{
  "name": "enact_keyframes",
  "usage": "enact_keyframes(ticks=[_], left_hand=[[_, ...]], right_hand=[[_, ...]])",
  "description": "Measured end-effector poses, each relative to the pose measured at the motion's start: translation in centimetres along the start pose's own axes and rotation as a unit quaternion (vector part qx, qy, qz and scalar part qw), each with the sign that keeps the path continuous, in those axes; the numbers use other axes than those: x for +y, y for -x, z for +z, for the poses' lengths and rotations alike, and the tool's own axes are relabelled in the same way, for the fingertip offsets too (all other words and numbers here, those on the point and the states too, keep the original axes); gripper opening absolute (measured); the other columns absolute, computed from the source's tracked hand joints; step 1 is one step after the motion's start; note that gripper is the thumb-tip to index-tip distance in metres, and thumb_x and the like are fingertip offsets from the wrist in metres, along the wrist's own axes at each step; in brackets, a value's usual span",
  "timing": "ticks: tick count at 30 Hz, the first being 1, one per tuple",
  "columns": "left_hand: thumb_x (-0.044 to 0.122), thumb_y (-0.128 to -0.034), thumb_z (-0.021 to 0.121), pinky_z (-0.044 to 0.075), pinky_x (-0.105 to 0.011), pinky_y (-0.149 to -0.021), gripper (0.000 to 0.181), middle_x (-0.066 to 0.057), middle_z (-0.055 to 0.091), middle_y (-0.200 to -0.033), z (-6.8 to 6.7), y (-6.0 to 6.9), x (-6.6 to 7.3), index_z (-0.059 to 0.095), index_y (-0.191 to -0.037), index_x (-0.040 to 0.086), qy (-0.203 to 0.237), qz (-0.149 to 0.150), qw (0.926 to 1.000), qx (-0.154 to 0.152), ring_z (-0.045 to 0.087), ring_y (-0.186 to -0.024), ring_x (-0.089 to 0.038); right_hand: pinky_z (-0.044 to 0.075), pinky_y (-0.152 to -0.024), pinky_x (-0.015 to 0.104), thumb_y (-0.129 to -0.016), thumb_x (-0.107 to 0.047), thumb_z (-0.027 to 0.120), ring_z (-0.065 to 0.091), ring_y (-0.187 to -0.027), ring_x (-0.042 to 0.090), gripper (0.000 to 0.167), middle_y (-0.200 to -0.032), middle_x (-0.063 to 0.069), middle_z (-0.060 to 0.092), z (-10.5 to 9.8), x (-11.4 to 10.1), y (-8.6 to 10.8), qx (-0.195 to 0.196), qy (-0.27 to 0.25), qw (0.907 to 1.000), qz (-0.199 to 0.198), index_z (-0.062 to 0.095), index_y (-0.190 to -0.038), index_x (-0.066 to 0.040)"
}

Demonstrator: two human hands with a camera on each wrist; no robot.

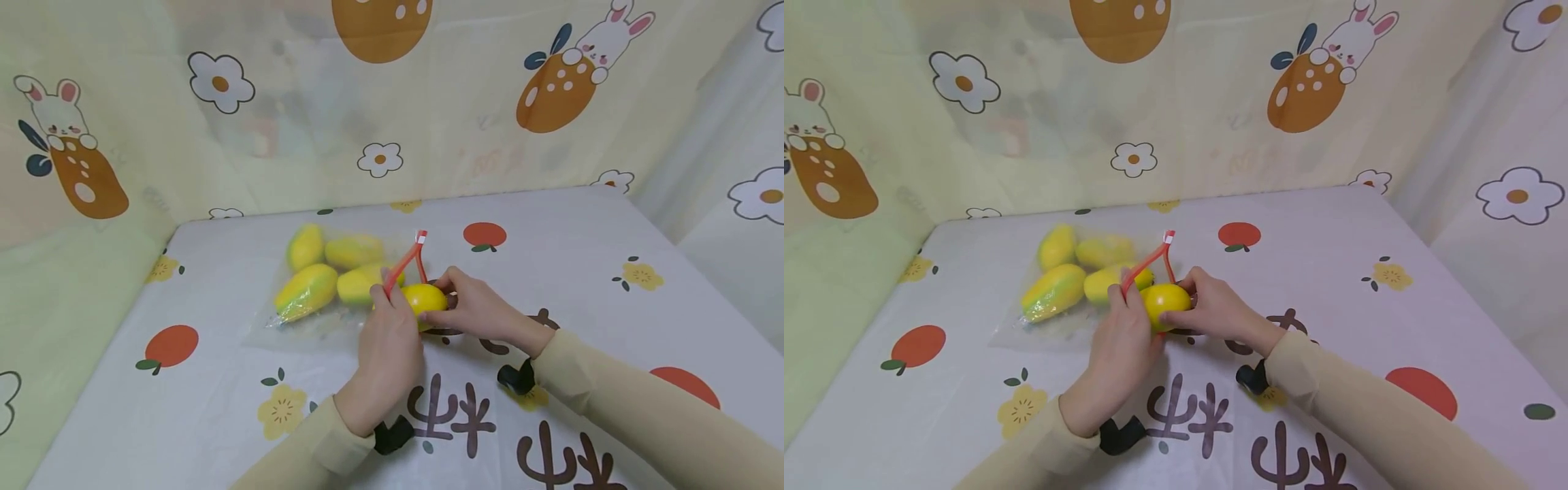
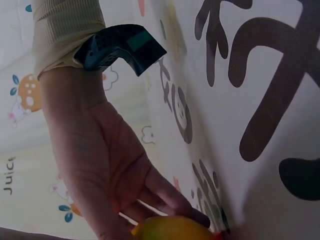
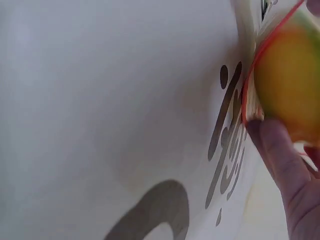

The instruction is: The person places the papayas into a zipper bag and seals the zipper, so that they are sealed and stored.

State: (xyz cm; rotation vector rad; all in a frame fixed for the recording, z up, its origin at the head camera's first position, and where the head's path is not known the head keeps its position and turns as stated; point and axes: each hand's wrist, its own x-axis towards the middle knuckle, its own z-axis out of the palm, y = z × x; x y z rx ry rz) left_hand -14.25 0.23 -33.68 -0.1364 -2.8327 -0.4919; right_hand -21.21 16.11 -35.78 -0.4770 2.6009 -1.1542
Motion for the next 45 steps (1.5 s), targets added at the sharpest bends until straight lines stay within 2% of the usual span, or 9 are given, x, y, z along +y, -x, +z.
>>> enact_keyframes(ticks=[7, 15, 24, 29, 31, 33, 38, 41, 45], left_hand=[[0.006, -0.0846, 0.077, 0.059, -0.036, -0.055, 0.074, -0.024, 0.051, -0.112, 0.1, -0.5, 0.4, 0.040, -0.146, -0.014, 0.019, -0.016, 0.9997, -0.008, 0.055, -0.057, -0.026], [0.008, -0.0854, 0.079, 0.060, -0.033, -0.059, 0.070, -0.022, 0.049, -0.111, -0.1, -0.5, 0.9, 0.044, -0.142, -0.012, 0.017, -0.014, 0.9996, -0.015, 0.059, -0.062, -0.025], [0.006, -0.0898, 0.074, 0.060, -0.036, -0.056, 0.046, -0.022, 0.049, -0.106, 0.2, -0.3, 1.0, 0.054, -0.127, -0.011, 0.013, -0.002, 0.9996, 0.025, 0.060, -0.061, -0.028], [0.008, -0.0866, 0.078, 0.061, -0.036, -0.061, 0.055, -0.023, 0.049, -0.112, -0.1, -0.4, 0.9, 0.052, -0.132, -0.012, 0.022, -0.016, 0.9996, 0.006, 0.060, -0.064, -0.027], [0.008, -0.0837, 0.081, 0.061, -0.035, -0.061, 0.061, -0.023, 0.048, -0.114, -0.3, -0.3, 0.9, 0.051, -0.133, -0.012, 0.020, -0.023, 0.9995, -0.010, 0.060, -0.063, -0.026], [0.009, -0.0812, 0.084, 0.061, -0.034, -0.060, 0.067, -0.023, 0.047, -0.113, -0.3, -0.2, 0.9, 0.049, -0.135, -0.011, 0.014, -0.027, 0.9992, -0.025, 0.058, -0.062, -0.024], [0.005, -0.0854, 0.078, 0.058, -0.034, -0.052, 0.055, -0.021, 0.049, -0.106, 0.1, 0.6, 1.1, 0.054, -0.133, -0.007, -0.033, -0.013, 0.9991, -0.024, 0.053, -0.057, -0.024], [0.007, -0.0879, 0.077, 0.056, -0.032, -0.050, 0.051, -0.021, 0.052, -0.109, 0.2, 1.0, 1.3, 0.058, -0.135, -0.003, -0.078, -0.001, 0.9966, -0.029, 0.050, -0.056, -0.022], [0.013, -0.0883, 0.078, 0.053, -0.029, -0.046, 0.049, -0.020, 0.055, -0.114, 0.4, 1.5, 1.6, 0.062, -0.134, 0.003, -0.131, 0.013, 0.9902, -0.047, 0.049, -0.054, -0.020]], right_hand=[[0.057, -0.077, 0.026, -0.088, -0.033, 0.078, 0.064, -0.089, 0.019, 0.046, -0.125, 0.016, 0.067, 0.2, -0.4, -0.7, -0.026, -0.006, 0.9996, 0.011, 0.055, -0.117, -0.005], [0.056, -0.081, 0.024, -0.095, -0.015, 0.073, 0.067, -0.092, 0.020, 0.039, -0.126, 0.017, 0.066, -0.9, 0.0, -0.8, -0.130, -0.068, 0.9876, -0.056, 0.055, -0.126, -0.003], [0.053, -0.086, 0.031, -0.094, -0.013, 0.070, 0.062, -0.100, 0.021, 0.025, -0.115, 0.009, 0.069, 0.7, -1.3, -1.9, -0.112, -0.030, 0.9903, -0.076, 0.063, -0.117, -0.005], [0.054, -0.089, 0.029, -0.098, -0.007, 0.064, 0.063, -0.102, 0.019, 0.035, -0.123, 0.009, 0.070, 0.3, -1.2, -2.3, -0.142, -0.027, 0.9833, -0.111, 0.064, -0.133, -0.005], [0.057, -0.091, 0.030, -0.099, -0.007, 0.063, 0.067, -0.105, 0.020, 0.036, -0.127, 0.011, 0.069, -0.9, -0.7, -2.0, -0.148, -0.042, 0.9830, -0.100, 0.063, -0.135, -0.004], [0.059, -0.092, 0.034, -0.100, -0.008, 0.063, 0.070, -0.106, 0.024, 0.037, -0.130, 0.015, 0.068, -2.6, -0.2, -1.6, -0.133, -0.053, 0.9863, -0.082, 0.063, -0.136, -0.002], [0.060, -0.092, 0.038, -0.103, -0.014, 0.060, 0.071, -0.110, 0.034, 0.031, -0.128, 0.023, 0.068, -7.8, 1.6, -1.5, -0.033, -0.060, 0.9975, -0.019, 0.064, -0.131, 0.000], [0.059, -0.094, 0.035, -0.106, -0.019, 0.056, 0.073, -0.106, 0.022, 0.036, -0.126, 0.023, 0.069, -10.5, 3.0, -1.7, 0.012, -0.072, 0.9972, 0.016, 0.059, -0.135, 0.001], [0.057, -0.092, 0.029, -0.107, -0.024, 0.054, 0.071, -0.095, 0.004, 0.041, -0.121, 0.017, 0.072, -12.4, 4.6, -2.4, 0.034, -0.084, 0.9948, 0.046, 0.055, -0.140, 0.000]])
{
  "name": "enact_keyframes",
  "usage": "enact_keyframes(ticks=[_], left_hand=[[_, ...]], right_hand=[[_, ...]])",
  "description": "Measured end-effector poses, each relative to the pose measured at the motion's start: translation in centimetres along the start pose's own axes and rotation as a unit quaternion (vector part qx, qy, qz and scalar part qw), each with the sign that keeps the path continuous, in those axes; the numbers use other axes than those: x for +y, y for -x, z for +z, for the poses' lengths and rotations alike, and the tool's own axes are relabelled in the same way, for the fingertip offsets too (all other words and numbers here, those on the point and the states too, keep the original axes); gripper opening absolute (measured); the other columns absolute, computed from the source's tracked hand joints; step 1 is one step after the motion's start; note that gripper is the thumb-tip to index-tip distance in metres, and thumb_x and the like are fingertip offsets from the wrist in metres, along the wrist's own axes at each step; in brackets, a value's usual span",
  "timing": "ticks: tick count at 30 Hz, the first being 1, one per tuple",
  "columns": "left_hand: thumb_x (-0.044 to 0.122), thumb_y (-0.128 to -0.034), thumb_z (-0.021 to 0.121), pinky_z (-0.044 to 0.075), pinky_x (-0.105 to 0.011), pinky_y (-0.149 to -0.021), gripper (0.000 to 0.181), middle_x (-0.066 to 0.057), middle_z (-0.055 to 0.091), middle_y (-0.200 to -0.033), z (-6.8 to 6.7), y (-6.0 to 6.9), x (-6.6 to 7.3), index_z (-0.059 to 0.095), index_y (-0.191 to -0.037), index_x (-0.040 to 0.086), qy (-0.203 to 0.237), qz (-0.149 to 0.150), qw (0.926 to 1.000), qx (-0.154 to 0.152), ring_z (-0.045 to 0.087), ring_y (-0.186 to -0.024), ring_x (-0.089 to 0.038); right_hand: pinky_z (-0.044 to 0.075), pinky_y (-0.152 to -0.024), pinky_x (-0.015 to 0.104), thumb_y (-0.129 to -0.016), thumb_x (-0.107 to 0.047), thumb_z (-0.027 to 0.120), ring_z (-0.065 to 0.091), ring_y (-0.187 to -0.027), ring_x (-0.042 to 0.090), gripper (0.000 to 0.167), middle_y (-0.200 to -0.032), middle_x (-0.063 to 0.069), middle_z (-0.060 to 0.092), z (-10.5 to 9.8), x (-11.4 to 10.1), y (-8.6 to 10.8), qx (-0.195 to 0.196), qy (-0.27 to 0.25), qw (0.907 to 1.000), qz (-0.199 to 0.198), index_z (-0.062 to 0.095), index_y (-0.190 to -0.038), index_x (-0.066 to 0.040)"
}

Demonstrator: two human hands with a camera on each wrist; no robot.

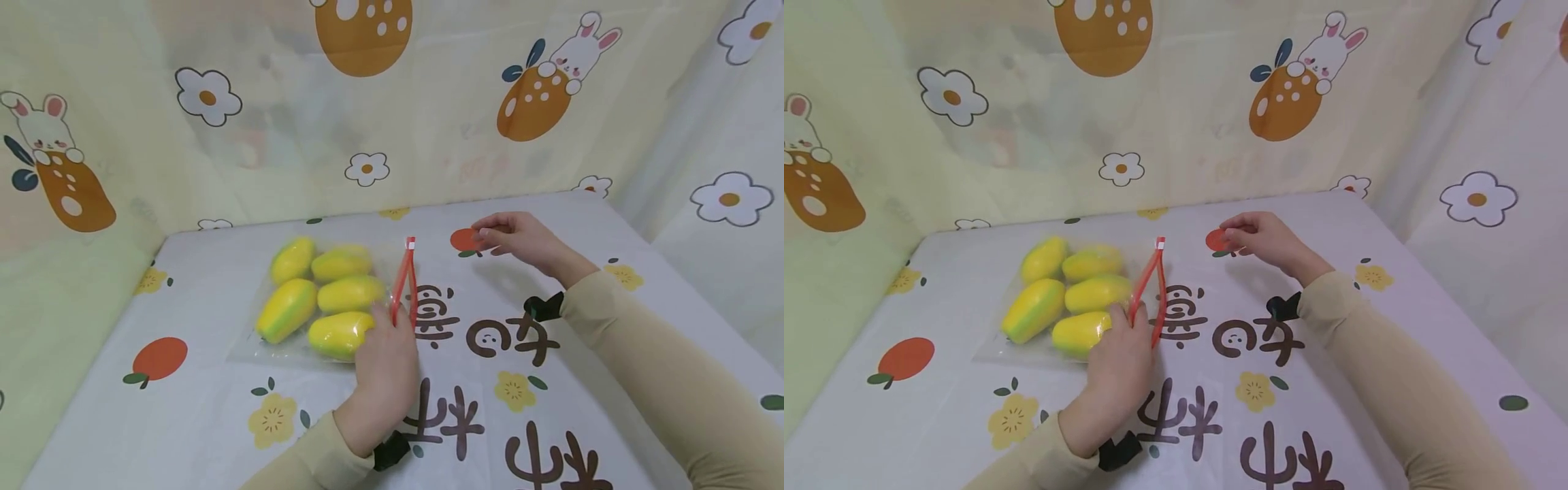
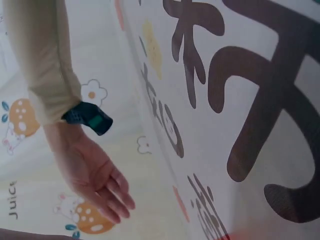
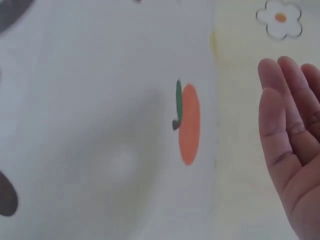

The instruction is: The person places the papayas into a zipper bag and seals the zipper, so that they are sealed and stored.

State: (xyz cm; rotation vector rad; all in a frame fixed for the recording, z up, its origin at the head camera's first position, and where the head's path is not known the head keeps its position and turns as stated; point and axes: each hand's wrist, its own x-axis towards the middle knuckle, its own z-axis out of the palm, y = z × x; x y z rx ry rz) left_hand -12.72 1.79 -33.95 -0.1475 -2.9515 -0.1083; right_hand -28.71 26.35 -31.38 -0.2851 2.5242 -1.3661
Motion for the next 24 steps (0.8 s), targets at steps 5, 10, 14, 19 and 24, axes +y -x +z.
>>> enact_keyframes(ticks=[5, 10, 14, 19, 24], left_hand=[[0.016, -0.0904, 0.075, 0.052, -0.028, -0.045, 0.037, -0.018, 0.058, -0.113, 0.5, 0.2, 0.4, 0.067, -0.125, 0.008, -0.069, 0.010, 0.9975, 0.006, 0.051, -0.052, -0.020], [0.020, -0.0938, 0.070, 0.049, -0.027, -0.046, 0.029, -0.013, 0.057, -0.100, 0.6, 0.4, 1.0, 0.068, -0.121, 0.011, -0.112, 0.013, 0.9936, 0.003, 0.051, -0.056, -0.020], [0.021, -0.0965, 0.066, 0.045, -0.027, -0.045, 0.027, -0.011, 0.054, -0.089, 0.6, 0.5, 1.3, 0.068, -0.121, 0.012, -0.123, 0.015, 0.9923, -0.007, 0.050, -0.057, -0.019], [0.025, -0.0959, 0.068, 0.046, -0.024, -0.045, 0.023, -0.007, 0.050, -0.078, 0.5, 0.7, 1.6, 0.071, -0.109, 0.007, -0.153, 0.033, 0.9873, -0.026, 0.047, -0.056, -0.017], [0.026, -0.0963, 0.068, 0.046, -0.024, -0.045, 0.024, -0.005, 0.048, -0.075, 0.5, 0.6, 1.8, 0.071, -0.105, 0.004, -0.179, 0.046, 0.9822, -0.034, 0.047, -0.056, -0.016]], right_hand=[[0.057, -0.093, 0.029, -0.106, -0.024, 0.055, 0.069, -0.097, 0.009, 0.044, -0.126, 0.019, 0.069, 0.8, 0.8, -2.0, 0.006, -0.014, 0.9999, 0.005, 0.054, -0.142, 0.002], [0.054, -0.101, 0.042, -0.107, -0.021, 0.052, 0.067, -0.117, 0.031, 0.045, -0.135, 0.028, 0.063, 3.3, 0.5, -4.3, -0.010, -0.019, 0.9998, -0.001, 0.052, -0.143, 0.005], [0.055, -0.100, 0.043, -0.108, -0.024, 0.051, 0.066, -0.120, 0.036, 0.046, -0.131, 0.027, 0.065, 5.3, 0.0, -5.9, -0.036, -0.005, 0.9993, 0.011, 0.053, -0.142, 0.007], [0.056, -0.081, 0.030, -0.105, -0.030, 0.056, 0.070, -0.099, 0.024, 0.042, -0.115, 0.019, 0.073, 6.9, -0.4, -7.4, -0.042, 0.023, 0.9980, 0.042, 0.065, -0.130, 0.003], [0.051, -0.073, 0.025, -0.104, -0.034, 0.059, 0.065, -0.087, 0.015, 0.038, -0.102, 0.008, 0.073, 7.6, -0.8, -8.2, -0.040, 0.029, 0.9974, 0.053, 0.073, -0.117, -0.001]])
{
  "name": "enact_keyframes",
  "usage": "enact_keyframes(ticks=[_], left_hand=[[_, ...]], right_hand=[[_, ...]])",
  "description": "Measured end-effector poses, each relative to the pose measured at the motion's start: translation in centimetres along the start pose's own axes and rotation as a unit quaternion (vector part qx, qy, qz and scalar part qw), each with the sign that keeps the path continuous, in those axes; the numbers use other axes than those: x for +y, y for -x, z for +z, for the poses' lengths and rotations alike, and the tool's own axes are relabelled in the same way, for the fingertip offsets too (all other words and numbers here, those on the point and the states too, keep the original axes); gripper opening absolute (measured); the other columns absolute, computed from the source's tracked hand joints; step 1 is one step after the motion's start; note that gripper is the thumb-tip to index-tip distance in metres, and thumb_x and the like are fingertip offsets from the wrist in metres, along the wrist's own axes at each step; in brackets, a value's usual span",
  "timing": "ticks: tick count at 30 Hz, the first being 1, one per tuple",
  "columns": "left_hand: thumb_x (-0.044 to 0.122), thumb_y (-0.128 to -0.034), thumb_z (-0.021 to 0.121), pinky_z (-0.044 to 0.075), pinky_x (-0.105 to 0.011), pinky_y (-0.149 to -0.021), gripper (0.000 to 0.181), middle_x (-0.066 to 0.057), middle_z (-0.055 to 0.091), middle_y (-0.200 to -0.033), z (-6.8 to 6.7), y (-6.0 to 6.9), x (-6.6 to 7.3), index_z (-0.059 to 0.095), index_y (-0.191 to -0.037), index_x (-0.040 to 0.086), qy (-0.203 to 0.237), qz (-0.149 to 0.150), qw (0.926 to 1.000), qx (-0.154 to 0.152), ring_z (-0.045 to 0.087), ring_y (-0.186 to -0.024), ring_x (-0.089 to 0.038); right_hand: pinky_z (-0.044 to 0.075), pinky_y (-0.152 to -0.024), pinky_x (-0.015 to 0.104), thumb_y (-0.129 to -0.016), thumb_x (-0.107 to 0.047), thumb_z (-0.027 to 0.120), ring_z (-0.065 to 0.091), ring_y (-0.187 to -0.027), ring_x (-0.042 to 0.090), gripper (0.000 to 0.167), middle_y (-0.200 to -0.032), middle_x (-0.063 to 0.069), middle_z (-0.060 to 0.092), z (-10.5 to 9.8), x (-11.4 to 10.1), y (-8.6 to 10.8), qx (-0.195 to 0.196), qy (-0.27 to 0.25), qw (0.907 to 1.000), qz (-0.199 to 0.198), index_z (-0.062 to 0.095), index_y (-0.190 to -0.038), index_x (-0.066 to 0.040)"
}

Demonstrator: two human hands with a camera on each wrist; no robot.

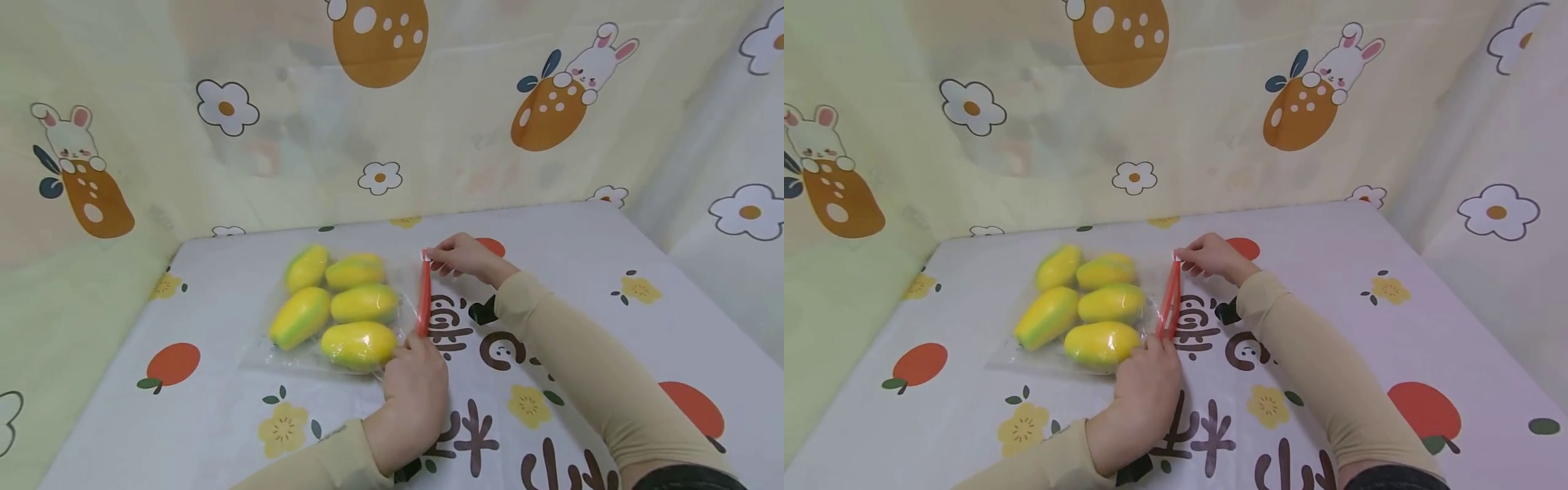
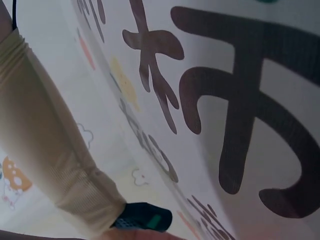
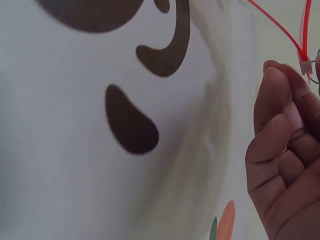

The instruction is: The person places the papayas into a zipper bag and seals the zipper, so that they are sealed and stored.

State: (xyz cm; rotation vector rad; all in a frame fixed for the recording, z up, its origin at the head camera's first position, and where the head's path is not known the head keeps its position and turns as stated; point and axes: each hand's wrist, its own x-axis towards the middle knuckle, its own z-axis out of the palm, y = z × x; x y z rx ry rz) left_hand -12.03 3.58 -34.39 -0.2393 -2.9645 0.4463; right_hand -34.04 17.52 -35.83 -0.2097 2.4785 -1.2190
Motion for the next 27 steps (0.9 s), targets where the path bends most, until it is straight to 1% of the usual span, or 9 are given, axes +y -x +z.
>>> enact_keyframes(ticks=[4, 7, 9, 13, 15, 17, 20, 23, 27], left_hand=[[0.025, -0.0982, 0.065, 0.045, -0.024, -0.044, 0.024, -0.005, 0.050, -0.077, 0.0, 0.1, 0.2, 0.072, -0.110, 0.006, -0.013, 0.011, 0.9998, -0.010, 0.048, -0.057, -0.016], [0.024, -0.0983, 0.064, 0.045, -0.024, -0.044, 0.025, -0.006, 0.051, -0.078, 0.1, 0.2, 0.2, 0.073, -0.114, 0.007, -0.019, 0.018, 0.9996, -0.007, 0.049, -0.057, -0.015], [0.023, -0.0977, 0.064, 0.045, -0.024, -0.044, 0.026, -0.005, 0.052, -0.079, 0.1, 0.2, 0.2, 0.074, -0.114, 0.006, -0.023, 0.023, 0.9995, -0.003, 0.049, -0.057, -0.015], [0.023, -0.0957, 0.065, 0.044, -0.025, -0.044, 0.023, -0.004, 0.053, -0.078, 0.0, 0.2, 0.3, 0.076, -0.109, 0.007, -0.027, 0.051, 0.9983, 0.001, 0.050, -0.058, -0.016], [0.025, -0.0945, 0.067, 0.043, -0.026, -0.044, 0.025, -0.005, 0.057, -0.082, -0.3, 0.1, 0.1, 0.075, -0.111, 0.009, -0.016, 0.072, 0.9972, -0.006, 0.051, -0.058, -0.017], [0.027, -0.0944, 0.068, 0.045, -0.027, -0.045, 0.027, -0.006, 0.061, -0.089, -1.0, -0.3, -0.4, 0.073, -0.116, 0.012, 0.020, 0.091, 0.9954, -0.022, 0.053, -0.060, -0.017], [0.032, -0.0933, 0.071, 0.049, -0.029, -0.046, 0.034, -0.009, 0.064, -0.101, -2.2, -1.8, -2.2, 0.068, -0.122, 0.014, 0.115, 0.099, 0.9876, -0.040, 0.058, -0.065, -0.019], [0.033, -0.0946, 0.070, 0.055, -0.032, -0.054, 0.038, -0.011, 0.063, -0.107, -3.6, -4.3, -4.5, 0.064, -0.124, 0.012, 0.191, 0.083, 0.9763, -0.057, 0.063, -0.076, -0.022], [0.033, -0.0973, 0.068, 0.060, -0.037, -0.074, 0.044, -0.013, 0.061, -0.115, -4.3, -8.9, -7.6, 0.060, -0.130, 0.005, 0.227, 0.064, 0.9690, -0.073, 0.063, -0.094, -0.026]], right_hand=[[0.051, -0.074, 0.025, -0.104, -0.033, 0.060, 0.064, -0.088, 0.017, 0.037, -0.103, 0.009, 0.072, 0.2, -0.2, -0.2, 0.004, 0.002, 1.0000, 0.003, 0.073, -0.116, -0.002], [0.054, -0.078, 0.028, -0.104, -0.031, 0.059, 0.065, -0.092, 0.020, 0.036, -0.104, 0.012, 0.071, 0.4, -0.5, -0.4, 0.011, 0.004, 0.9999, 0.006, 0.072, -0.117, -0.001], [0.055, -0.081, 0.029, -0.105, -0.031, 0.058, 0.065, -0.095, 0.022, 0.036, -0.105, 0.013, 0.070, 0.4, -0.8, -0.6, 0.016, 0.001, 0.9998, 0.009, 0.071, -0.118, 0.000], [0.055, -0.085, 0.032, -0.105, -0.032, 0.057, 0.065, -0.099, 0.023, 0.037, -0.106, 0.012, 0.070, 0.6, -1.3, -1.0, 0.025, -0.002, 0.9996, 0.015, 0.071, -0.119, 0.000], [0.056, -0.085, 0.032, -0.105, -0.031, 0.057, 0.065, -0.098, 0.023, 0.037, -0.106, 0.012, 0.070, 0.6, -1.3, -0.9, 0.029, -0.006, 0.9994, 0.015, 0.071, -0.118, 0.000], [0.056, -0.085, 0.033, -0.105, -0.032, 0.057, 0.065, -0.098, 0.023, 0.037, -0.106, 0.012, 0.070, 0.6, -1.2, -0.9, 0.033, -0.009, 0.9993, 0.013, 0.071, -0.118, 0.001], [0.057, -0.088, 0.036, -0.105, -0.033, 0.058, 0.066, -0.099, 0.024, 0.038, -0.107, 0.013, 0.070, 0.6, -1.2, -0.9, 0.035, -0.013, 0.9992, 0.013, 0.071, -0.118, 0.000], [0.057, -0.090, 0.037, -0.104, -0.035, 0.058, 0.066, -0.100, 0.025, 0.039, -0.110, 0.013, 0.070, 0.5, -1.2, -0.8, 0.036, -0.016, 0.9991, 0.016, 0.071, -0.119, -0.002], [0.056, -0.086, 0.033, -0.104, -0.034, 0.058, 0.066, -0.099, 0.024, 0.039, -0.110, 0.014, 0.070, 0.6, -1.3, -0.7, 0.036, -0.024, 0.9990, 0.012, 0.071, -0.120, -0.001]])
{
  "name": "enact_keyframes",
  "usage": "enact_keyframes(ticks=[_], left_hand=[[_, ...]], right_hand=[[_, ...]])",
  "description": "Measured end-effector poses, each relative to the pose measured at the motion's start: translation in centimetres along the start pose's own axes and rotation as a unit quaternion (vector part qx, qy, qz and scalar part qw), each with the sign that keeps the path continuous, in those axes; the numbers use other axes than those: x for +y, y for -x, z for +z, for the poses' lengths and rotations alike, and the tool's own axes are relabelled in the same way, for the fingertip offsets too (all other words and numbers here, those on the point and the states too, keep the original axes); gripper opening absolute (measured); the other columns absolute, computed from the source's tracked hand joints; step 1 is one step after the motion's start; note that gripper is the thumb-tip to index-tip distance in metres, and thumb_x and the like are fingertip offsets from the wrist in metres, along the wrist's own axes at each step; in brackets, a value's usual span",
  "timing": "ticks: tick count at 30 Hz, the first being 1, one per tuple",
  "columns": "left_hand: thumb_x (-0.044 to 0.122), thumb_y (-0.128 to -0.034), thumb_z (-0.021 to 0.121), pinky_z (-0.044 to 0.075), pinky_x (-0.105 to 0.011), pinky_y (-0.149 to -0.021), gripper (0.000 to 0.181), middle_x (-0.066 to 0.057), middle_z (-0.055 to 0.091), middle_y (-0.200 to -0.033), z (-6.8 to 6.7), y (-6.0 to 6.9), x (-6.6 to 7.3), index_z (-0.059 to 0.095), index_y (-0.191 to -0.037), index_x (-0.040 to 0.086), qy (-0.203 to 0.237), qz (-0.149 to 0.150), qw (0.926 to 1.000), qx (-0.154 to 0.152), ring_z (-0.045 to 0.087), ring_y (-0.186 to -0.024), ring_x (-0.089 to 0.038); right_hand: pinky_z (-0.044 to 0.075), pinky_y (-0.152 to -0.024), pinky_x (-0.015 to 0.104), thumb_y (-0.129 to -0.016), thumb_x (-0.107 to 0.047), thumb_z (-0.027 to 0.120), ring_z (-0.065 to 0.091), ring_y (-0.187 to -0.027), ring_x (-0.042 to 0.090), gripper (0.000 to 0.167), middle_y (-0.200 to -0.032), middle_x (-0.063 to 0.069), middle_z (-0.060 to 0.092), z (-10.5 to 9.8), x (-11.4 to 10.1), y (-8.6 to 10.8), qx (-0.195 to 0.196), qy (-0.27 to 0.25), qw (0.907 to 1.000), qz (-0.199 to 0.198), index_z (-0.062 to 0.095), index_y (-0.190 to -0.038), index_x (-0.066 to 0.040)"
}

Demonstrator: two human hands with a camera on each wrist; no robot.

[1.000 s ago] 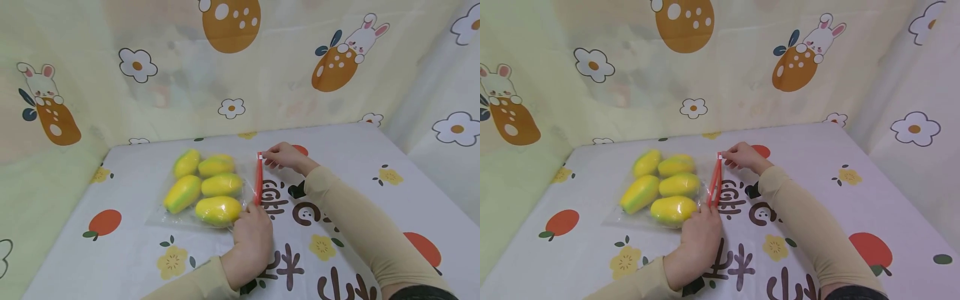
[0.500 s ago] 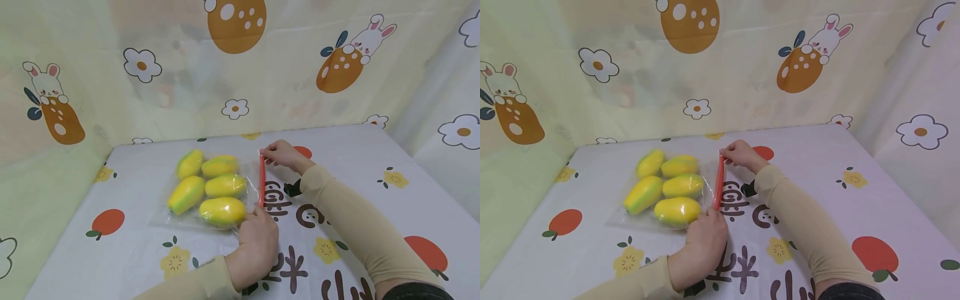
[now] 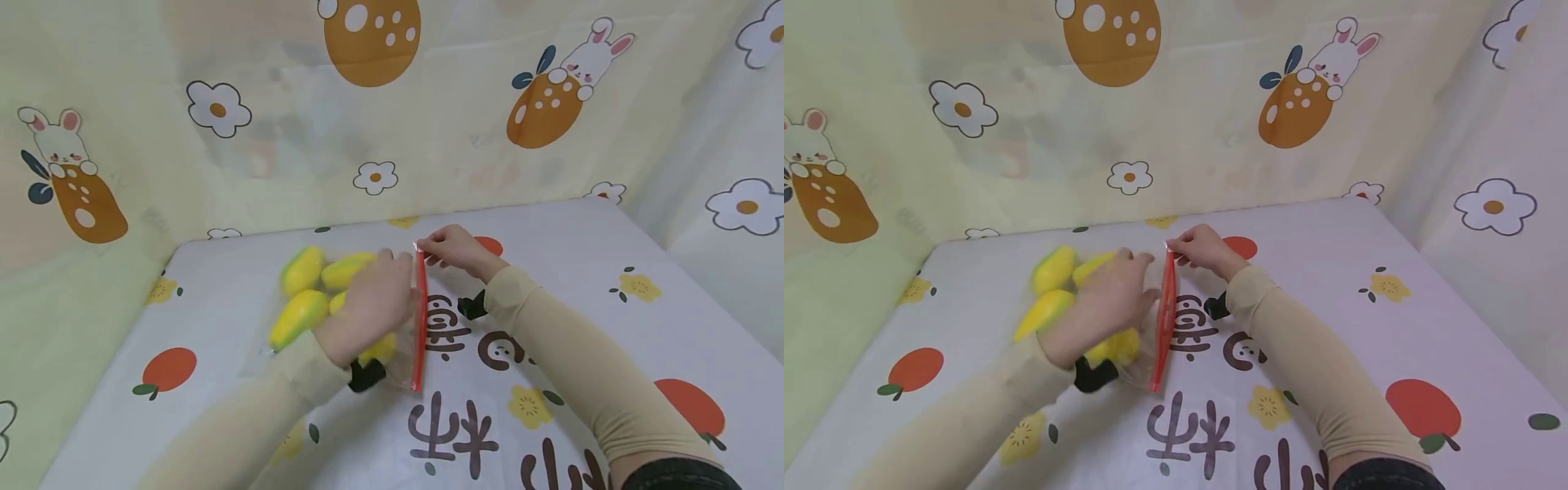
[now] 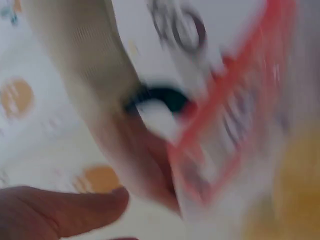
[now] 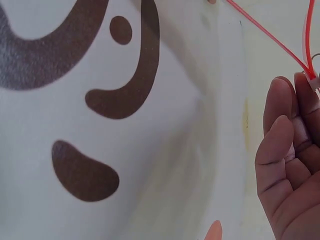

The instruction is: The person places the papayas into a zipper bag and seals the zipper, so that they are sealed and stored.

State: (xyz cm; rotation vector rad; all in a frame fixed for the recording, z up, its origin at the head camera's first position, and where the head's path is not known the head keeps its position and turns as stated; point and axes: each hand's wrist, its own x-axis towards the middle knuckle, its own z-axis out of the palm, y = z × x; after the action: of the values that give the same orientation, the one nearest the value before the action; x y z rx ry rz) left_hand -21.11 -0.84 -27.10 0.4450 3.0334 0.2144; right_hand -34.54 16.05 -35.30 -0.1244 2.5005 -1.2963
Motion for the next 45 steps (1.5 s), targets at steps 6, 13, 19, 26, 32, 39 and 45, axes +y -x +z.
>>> enact_keyframes(ticks=[6, 13, 19, 26, 32, 39, 45], left_hand=[[0.032, -0.0987, 0.067, 0.052, -0.041, -0.107, 0.054, -0.015, 0.061, -0.140, -1.6, -7.5, -4.0, 0.056, -0.141, 0.001, 0.052, 0.011, 0.9968, -0.060, 0.060, -0.122, -0.029], [0.031, -0.1028, 0.060, 0.050, -0.041, -0.107, 0.042, -0.012, 0.065, -0.137, -0.3, -13.1, -5.7, 0.065, -0.134, 0.003, 0.121, 0.027, 0.9792, -0.160, 0.061, -0.121, -0.025], [0.026, -0.1023, 0.060, 0.049, -0.040, -0.107, 0.032, -0.011, 0.071, -0.123, 0.6, -14.7, -5.9, 0.074, -0.121, 0.003, 0.097, 0.042, 0.9734, -0.203, 0.057, -0.105, -0.020], [0.026, -0.1005, 0.065, 0.046, -0.033, -0.087, 0.028, -0.007, 0.068, -0.114, 0.9, -15.9, -6.4, 0.075, -0.117, 0.007, 0.130, 0.031, 0.9710, -0.199, 0.052, -0.100, -0.020], [0.029, -0.1007, 0.065, 0.053, -0.038, -0.096, 0.028, -0.006, 0.065, -0.119, 1.7, -16.5, -6.6, 0.073, -0.118, 0.009, 0.247, -0.005, 0.9484, -0.199, 0.055, -0.107, -0.022], [0.026, -0.1013, 0.063, 0.048, -0.050, -0.110, 0.029, -0.008, 0.063, -0.122, 2.3, -16.8, -5.8, 0.072, -0.119, 0.005, 0.321, -0.054, 0.9276, -0.183, 0.055, -0.116, -0.026], [0.024, -0.0982, 0.064, 0.050, -0.031, -0.080, 0.022, -0.002, 0.053, -0.086, 2.5, -17.5, -4.8, 0.071, -0.090, 0.004, 0.295, -0.079, 0.9439, -0.125, 0.050, -0.085, -0.019]], right_hand=[[0.055, -0.082, 0.030, -0.104, -0.033, 0.058, 0.066, -0.097, 0.024, 0.038, -0.110, 0.014, 0.071, 0.5, -0.7, 0.2, -0.017, -0.006, 0.9998, -0.008, 0.071, -0.121, -0.001], [0.055, -0.077, 0.028, -0.104, -0.028, 0.059, 0.069, -0.091, 0.021, 0.033, -0.111, 0.014, 0.072, 1.2, -0.3, 0.4, -0.033, -0.003, 0.9992, -0.024, 0.073, -0.116, 0.000], [0.057, -0.080, 0.029, -0.104, -0.025, 0.060, 0.069, -0.096, 0.025, 0.032, -0.106, 0.014, 0.073, 1.4, -0.5, 0.9, -0.027, 0.004, 0.9996, -0.005, 0.073, -0.117, 0.001], [0.057, -0.080, 0.029, -0.104, -0.025, 0.059, 0.070, -0.105, 0.029, 0.033, -0.112, 0.018, 0.073, 1.0, -1.3, 0.7, 0.012, 0.004, 0.9999, -0.004, 0.073, -0.117, 0.002], [0.058, -0.087, 0.034, -0.104, -0.024, 0.057, 0.069, -0.109, 0.029, 0.034, -0.120, 0.019, 0.072, 0.5, -1.4, 0.3, 0.038, -0.005, 0.9991, 0.018, 0.072, -0.119, 0.002], [0.058, -0.096, 0.040, -0.102, -0.023, 0.059, 0.068, -0.112, 0.030, 0.034, -0.118, 0.020, 0.073, 0.1, -1.6, 0.3, 0.056, -0.047, 0.9968, 0.032, 0.072, -0.119, 0.004], [0.056, -0.093, 0.038, -0.100, -0.021, 0.059, 0.067, -0.112, 0.030, 0.033, -0.116, 0.020, 0.074, 0.0, -1.5, 0.6, 0.065, -0.060, 0.9955, 0.033, 0.074, -0.112, 0.006]])
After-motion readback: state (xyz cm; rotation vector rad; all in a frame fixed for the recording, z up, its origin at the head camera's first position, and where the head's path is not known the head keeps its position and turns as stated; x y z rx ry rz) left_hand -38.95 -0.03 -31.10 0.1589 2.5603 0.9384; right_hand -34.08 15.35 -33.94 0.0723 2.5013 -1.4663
